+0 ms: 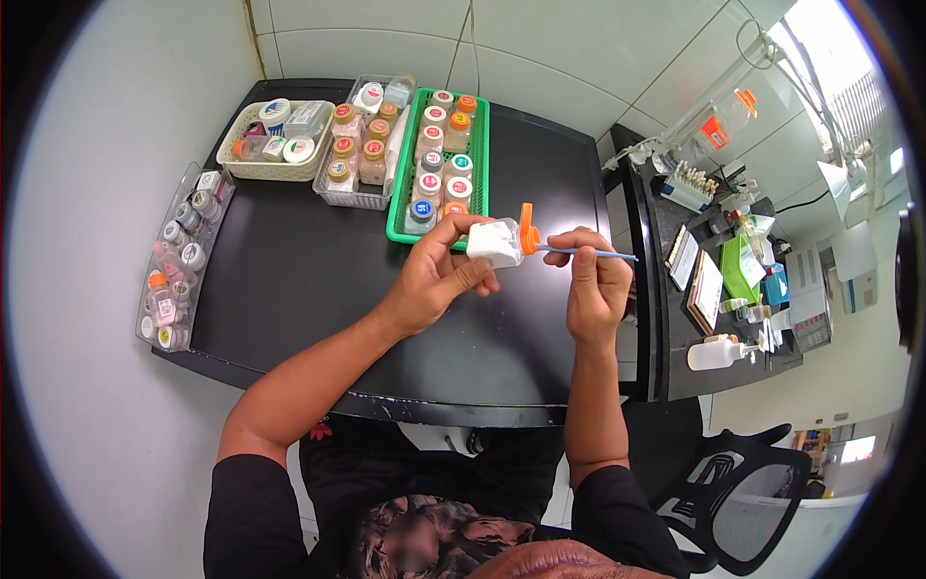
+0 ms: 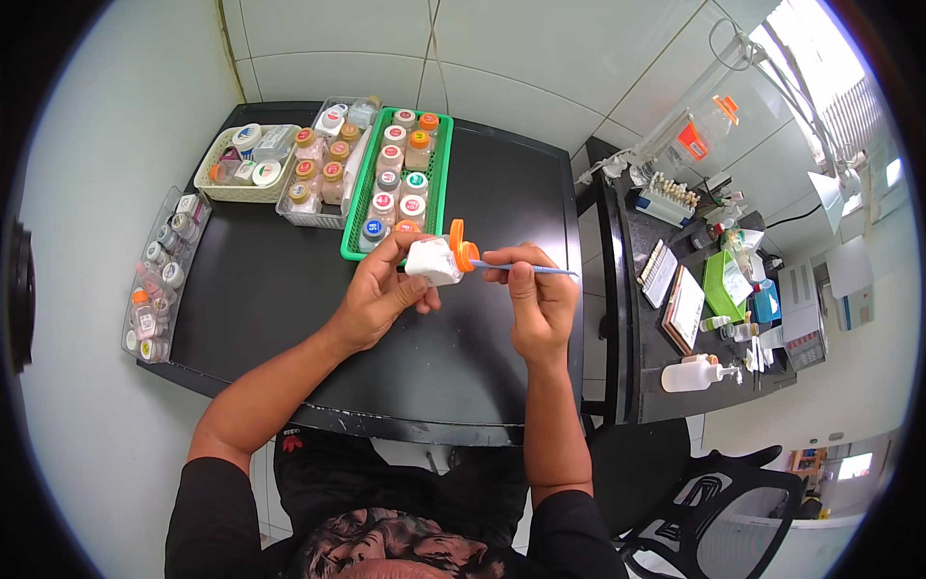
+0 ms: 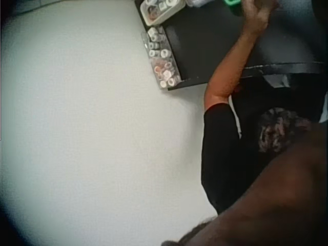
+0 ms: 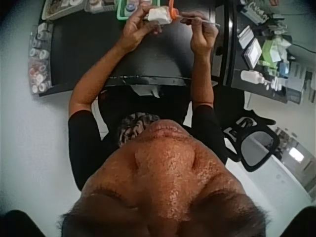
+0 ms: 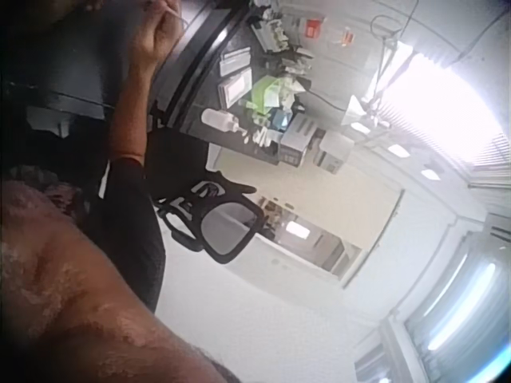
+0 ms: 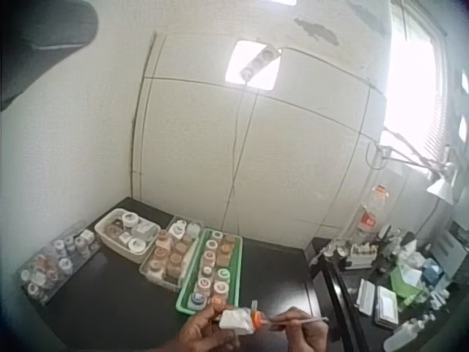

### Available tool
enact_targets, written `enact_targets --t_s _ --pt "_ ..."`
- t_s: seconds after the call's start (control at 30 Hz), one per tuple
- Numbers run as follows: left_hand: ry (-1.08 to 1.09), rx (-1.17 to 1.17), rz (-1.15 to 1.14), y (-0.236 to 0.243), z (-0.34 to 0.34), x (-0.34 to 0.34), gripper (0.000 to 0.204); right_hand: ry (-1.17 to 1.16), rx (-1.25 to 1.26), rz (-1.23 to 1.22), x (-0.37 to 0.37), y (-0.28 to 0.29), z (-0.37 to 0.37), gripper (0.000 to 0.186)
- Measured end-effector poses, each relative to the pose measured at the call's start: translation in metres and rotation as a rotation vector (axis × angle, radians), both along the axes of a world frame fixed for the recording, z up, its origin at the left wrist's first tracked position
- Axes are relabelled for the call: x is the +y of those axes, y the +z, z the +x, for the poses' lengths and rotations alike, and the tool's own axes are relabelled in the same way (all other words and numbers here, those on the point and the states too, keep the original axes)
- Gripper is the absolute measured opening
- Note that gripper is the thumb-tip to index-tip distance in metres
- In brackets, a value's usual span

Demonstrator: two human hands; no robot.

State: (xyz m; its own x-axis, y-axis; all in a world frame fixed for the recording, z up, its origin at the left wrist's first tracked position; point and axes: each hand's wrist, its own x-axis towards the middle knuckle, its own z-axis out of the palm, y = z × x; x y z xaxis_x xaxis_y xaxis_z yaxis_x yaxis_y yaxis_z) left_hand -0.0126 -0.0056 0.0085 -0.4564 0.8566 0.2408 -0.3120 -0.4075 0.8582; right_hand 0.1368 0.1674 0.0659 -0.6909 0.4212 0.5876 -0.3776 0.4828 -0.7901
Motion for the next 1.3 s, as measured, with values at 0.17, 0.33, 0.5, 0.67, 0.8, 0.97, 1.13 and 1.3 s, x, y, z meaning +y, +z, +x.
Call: enact_targets --t_s 0.17,0.33,0.5,0.67,0.8,0.97,1.13,1.3 --pt "-0.043 0.039 -0.040 0.000 0.000 -0.001 0.052 -0.008 0.023 -0.030 -0.003 -0.001 -0.004 0.034" --pt "0.014 0.038 0.025 0.004 0.001 0.003 0.045 -0.010 0.055 -0.047 0.000 -0.005 -0.004 0.033" --pt "0.015 0.005 0.011 -0.005 0.002 0.008 0.047 0.001 0.081 0.030 0.001 -0.003 -0.002 0.032" --pt "-0.034 -0.037 -0.034 -0.006 0.002 0.007 0.047 -0.015 0.117 0.162 -0.011 0.000 -0.005 0.035" --pt "-0.062 -0.079 -0.028 -0.003 0.006 0.006 0.043 -0.037 0.016 0.356 -0.009 0.009 -0.005 0.025" --pt "-0.045 -0.062 -0.053 -0.009 0.005 0.005 0.040 -0.053 -0.011 0.529 -0.017 0.012 -0.007 0.018" --pt "0.030 -0.042 -0.068 0.000 0.013 0.008 0.037 -0.210 0.113 0.565 -0.018 0.011 -0.004 0.015" --pt "-0.010 -0.058 -0.025 -0.008 0.009 0.009 0.035 -0.076 0.079 0.576 -0.024 0.017 -0.004 0.009"
